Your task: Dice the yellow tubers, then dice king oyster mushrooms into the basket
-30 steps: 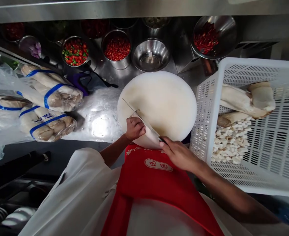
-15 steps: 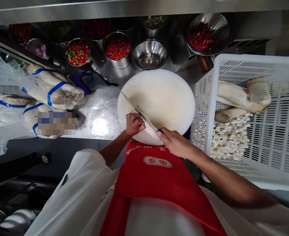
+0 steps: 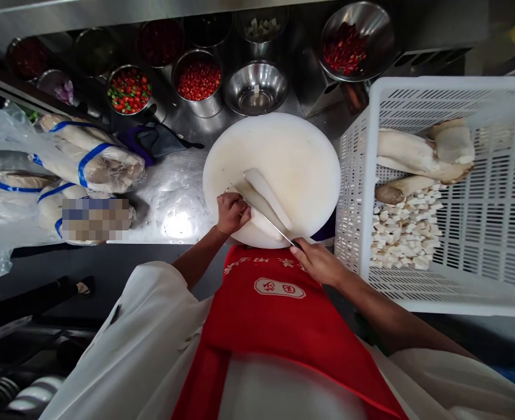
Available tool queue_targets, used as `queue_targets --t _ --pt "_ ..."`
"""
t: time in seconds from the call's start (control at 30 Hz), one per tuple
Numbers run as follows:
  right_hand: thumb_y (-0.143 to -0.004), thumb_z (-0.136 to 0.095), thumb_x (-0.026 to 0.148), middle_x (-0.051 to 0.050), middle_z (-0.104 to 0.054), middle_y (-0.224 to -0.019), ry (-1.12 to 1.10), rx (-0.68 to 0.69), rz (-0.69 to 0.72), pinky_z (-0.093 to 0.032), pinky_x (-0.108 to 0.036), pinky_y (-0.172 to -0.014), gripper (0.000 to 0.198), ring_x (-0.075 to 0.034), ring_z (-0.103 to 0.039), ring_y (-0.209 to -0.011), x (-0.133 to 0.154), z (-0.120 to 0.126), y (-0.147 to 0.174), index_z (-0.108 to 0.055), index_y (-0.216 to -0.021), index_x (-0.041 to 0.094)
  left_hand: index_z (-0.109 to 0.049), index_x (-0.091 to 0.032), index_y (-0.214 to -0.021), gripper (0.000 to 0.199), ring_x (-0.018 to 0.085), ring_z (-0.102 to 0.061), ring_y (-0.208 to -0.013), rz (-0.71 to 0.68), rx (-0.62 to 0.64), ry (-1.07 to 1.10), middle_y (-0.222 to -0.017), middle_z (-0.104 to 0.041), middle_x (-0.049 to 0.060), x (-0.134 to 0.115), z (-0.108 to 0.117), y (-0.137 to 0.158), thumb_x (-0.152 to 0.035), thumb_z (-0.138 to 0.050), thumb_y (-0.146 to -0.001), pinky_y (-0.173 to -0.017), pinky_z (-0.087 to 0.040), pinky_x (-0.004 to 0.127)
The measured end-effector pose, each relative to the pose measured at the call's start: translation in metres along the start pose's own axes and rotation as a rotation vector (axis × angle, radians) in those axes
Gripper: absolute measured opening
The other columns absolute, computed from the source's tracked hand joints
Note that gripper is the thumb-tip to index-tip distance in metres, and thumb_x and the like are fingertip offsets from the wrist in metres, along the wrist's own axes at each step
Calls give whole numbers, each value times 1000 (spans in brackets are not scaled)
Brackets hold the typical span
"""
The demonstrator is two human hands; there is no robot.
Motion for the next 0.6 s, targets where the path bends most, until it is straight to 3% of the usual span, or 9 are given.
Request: queue_targets --t 0.1,0.2,0.4,0.5,0.6 --pt "-103 -21 48 -11 -68 -90 -36 -28 21 -41 -34 -74 48 -28 -66 -88 -3 2 2 -55 -113 17 -64 -23 -93 18 26 -55 -99 -81 12 3 -101 -61 11 -8 8 3 -37 -62 -82 -90 -41 45" --pt "-102 -25 53 -9 -69 -96 -143 -68 23 -43 -33 -76 49 -26 -66 -93 -7 9 7 -56 -121 20 -66 -23 -101 24 27 -54 -105 -88 50 -53 -105 -61 11 -9 11 5 -39 -62 -83 -94 -41 46" --pt "-102 -26 55 1 -62 -65 -331 -93 14 -48 -33 -70 53 -20 -64 -63 12 26 30 -47 -139 23 -61 -22 -102 25 25 -54 -104 -214 -58 -67 -104 -60 10 -16 22 4 -36 -67 -82 -90 -44 42" --pt "-102 -27 53 -5 -71 -93 -292 -106 47 -50 -36 -86 51 -23 -68 -91 34 37 40 -49 -138 23 -58 -21 -97 23 24 -55 -100 -234 -73 -71 -102 -59 10 -15 23 3 -37 -66 -82 -86 -45 42" --pt "-103 -27 52 -8 -65 -125 -246 -88 85 -45 -39 -102 50 -25 -59 -120 51 41 42 -48 -139 23 -58 -21 -94 19 24 -55 -97 -182 -9 -81 -98 -58 10 -9 19 2 -37 -61 -84 -85 -44 42"
Point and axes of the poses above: each hand's wrist, its own y-axis away from the middle knuckle, its own z-axis out of the back of the hand, x = y × z, the point moved 8 cm from there along -y, towards the middle knuckle
